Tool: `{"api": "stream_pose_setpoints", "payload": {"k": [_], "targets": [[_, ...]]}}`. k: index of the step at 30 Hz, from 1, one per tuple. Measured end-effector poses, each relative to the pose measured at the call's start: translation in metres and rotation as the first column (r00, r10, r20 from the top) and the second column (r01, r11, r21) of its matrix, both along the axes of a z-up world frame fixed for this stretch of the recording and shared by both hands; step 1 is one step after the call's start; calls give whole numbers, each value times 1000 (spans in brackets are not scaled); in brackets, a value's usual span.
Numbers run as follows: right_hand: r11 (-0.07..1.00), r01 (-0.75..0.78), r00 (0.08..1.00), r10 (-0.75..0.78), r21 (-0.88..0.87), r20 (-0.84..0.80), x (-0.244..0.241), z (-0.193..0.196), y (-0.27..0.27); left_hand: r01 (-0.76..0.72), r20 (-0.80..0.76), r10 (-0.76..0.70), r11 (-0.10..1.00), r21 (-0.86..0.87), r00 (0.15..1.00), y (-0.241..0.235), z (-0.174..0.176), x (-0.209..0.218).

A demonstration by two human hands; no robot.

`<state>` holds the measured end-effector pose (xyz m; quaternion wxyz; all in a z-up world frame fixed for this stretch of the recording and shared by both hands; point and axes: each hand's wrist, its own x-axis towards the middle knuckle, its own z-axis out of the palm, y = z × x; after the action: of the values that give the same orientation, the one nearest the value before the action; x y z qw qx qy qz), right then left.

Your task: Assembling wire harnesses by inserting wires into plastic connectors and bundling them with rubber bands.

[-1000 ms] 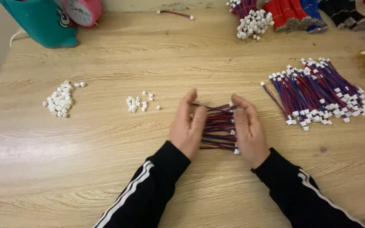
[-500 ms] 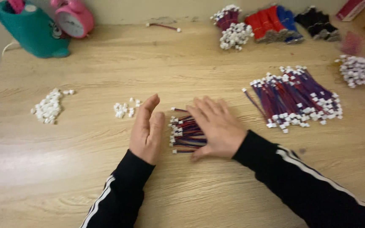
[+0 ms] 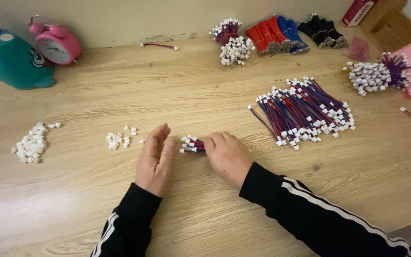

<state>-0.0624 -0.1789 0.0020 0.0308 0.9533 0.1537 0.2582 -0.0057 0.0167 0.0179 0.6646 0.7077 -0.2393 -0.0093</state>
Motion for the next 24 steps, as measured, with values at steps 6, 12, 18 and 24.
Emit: {"api": "stream_pose_setpoints", "payload": {"k": [6,12,18,24], "targets": [[928,149,890,24,342,-455,11,9,-27,-80,-106,68,990,-113,992,-16,-1,-18],[681,243,893,121,691,-433,-12,61,-15,-98,-642,-239,891,-444,729,-81,4,-46],[704,159,932,125,692,-341,-31,62,-6,-232,-756,-169,890,-392,632,-128,31,-53],[796,136,903,145,589,-404,-47,100,-24,-260,-818,-187,889,-376,543,-144,-33,-30]]}}
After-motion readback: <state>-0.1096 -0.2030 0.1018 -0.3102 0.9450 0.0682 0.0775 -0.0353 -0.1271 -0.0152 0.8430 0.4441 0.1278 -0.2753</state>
